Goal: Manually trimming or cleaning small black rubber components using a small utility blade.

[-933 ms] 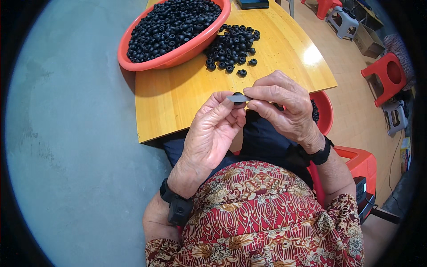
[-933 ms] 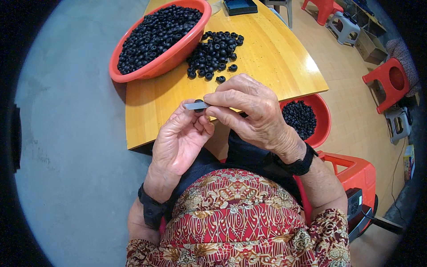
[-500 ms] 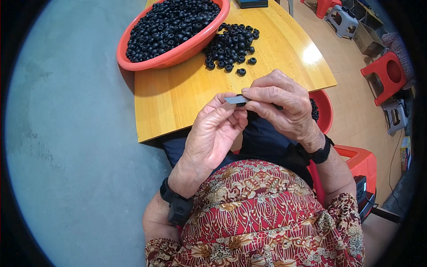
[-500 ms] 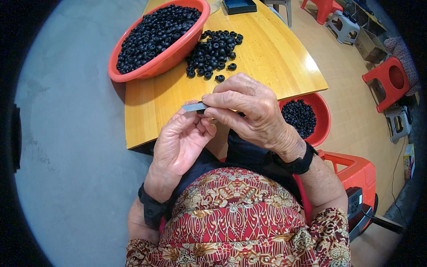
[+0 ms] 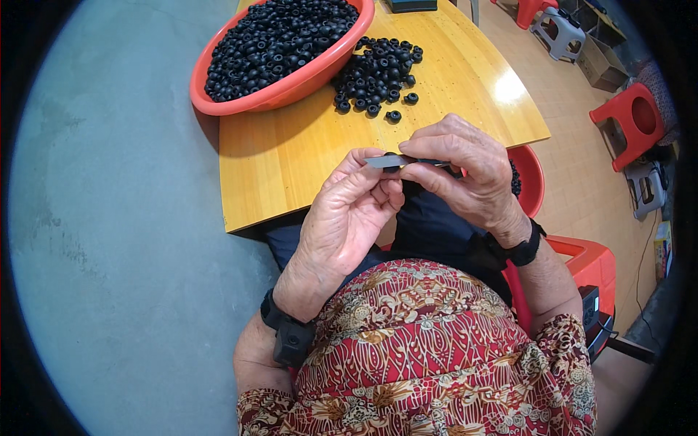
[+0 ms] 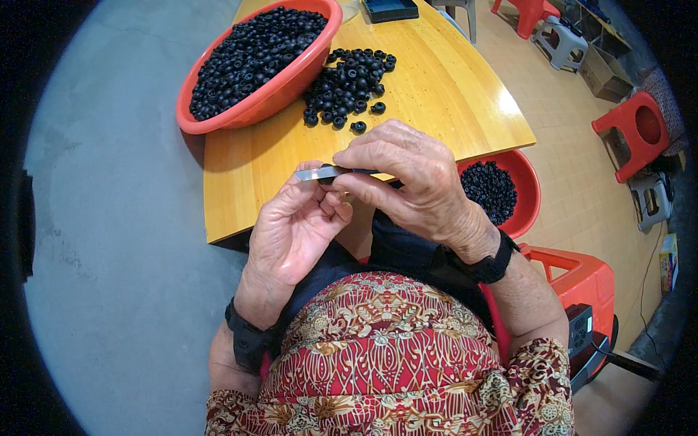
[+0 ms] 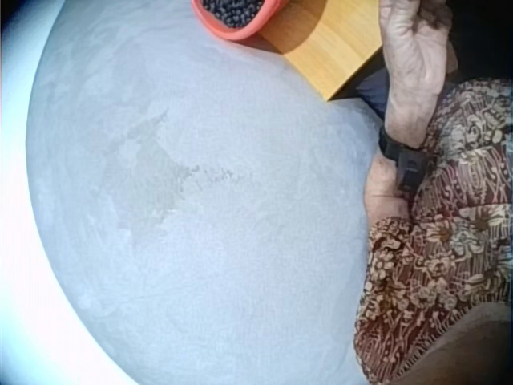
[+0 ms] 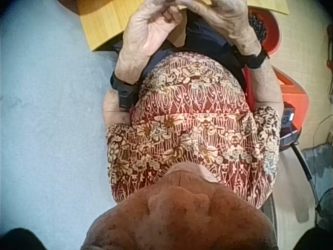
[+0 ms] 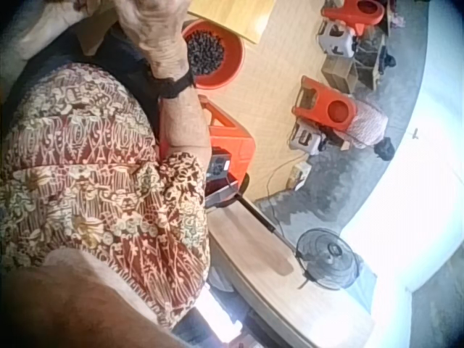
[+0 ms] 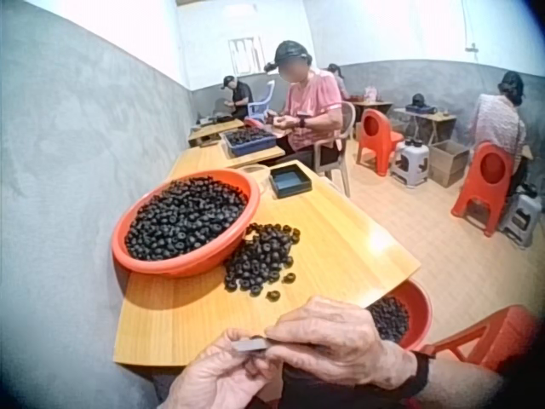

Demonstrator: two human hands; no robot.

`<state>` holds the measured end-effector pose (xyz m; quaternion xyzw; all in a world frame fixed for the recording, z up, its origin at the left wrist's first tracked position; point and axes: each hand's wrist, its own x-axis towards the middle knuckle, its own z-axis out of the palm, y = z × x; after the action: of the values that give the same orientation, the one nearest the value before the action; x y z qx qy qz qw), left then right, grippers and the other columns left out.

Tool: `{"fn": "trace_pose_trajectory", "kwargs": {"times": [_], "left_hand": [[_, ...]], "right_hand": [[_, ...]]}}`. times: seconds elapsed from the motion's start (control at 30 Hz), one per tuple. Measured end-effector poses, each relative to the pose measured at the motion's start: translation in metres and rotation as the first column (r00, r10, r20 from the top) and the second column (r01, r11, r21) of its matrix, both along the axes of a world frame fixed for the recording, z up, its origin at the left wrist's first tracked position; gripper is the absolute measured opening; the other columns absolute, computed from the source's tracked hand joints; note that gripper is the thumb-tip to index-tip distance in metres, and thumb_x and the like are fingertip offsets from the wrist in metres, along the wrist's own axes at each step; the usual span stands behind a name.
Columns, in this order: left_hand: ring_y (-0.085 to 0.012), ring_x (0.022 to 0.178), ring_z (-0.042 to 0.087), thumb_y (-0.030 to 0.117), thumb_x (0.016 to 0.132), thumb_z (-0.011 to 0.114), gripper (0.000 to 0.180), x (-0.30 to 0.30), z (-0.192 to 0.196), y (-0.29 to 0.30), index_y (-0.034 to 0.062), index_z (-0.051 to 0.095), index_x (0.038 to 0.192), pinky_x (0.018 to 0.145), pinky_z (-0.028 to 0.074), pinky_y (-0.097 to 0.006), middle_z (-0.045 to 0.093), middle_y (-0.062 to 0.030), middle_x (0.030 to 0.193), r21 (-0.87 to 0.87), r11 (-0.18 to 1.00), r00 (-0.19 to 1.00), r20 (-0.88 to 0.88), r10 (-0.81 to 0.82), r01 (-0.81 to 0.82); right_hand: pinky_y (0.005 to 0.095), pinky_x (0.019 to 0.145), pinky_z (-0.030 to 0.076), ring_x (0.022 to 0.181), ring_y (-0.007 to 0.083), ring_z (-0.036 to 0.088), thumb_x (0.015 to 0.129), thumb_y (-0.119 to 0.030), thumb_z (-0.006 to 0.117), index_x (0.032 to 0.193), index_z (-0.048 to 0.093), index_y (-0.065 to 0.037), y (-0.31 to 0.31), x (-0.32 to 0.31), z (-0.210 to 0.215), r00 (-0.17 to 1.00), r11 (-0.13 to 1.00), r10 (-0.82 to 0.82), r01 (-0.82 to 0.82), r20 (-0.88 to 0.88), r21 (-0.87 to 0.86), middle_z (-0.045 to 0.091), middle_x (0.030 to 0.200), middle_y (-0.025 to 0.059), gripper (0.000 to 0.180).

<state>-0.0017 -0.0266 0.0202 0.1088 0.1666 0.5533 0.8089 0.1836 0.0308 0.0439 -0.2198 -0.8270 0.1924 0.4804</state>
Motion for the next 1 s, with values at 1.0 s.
{"fn": "trace_pose_trajectory", "kwargs": {"times": [1.0], "left_hand": [[-0.0182,0.088,0.06,0.015,0.092,0.058,0.016,0.0035,-0.001,0.0007,0.0068,0.058,0.106,0.085,0.046,-0.037,0.065,-0.0071,0.097,-0.048,0.999,0.999,-0.03,0.019,-0.02]], "right_hand": [[0.0319,0.062,0.049,0.072,0.023,0.062,0.071,-0.008,0.077,0.083,0.063,-0.005,0.0016,-0.0001,-0.0005,0.999,0.998,0.049,-0.049,-0.008,0.039,0.063,0.082,0.0072,0.019]]}}
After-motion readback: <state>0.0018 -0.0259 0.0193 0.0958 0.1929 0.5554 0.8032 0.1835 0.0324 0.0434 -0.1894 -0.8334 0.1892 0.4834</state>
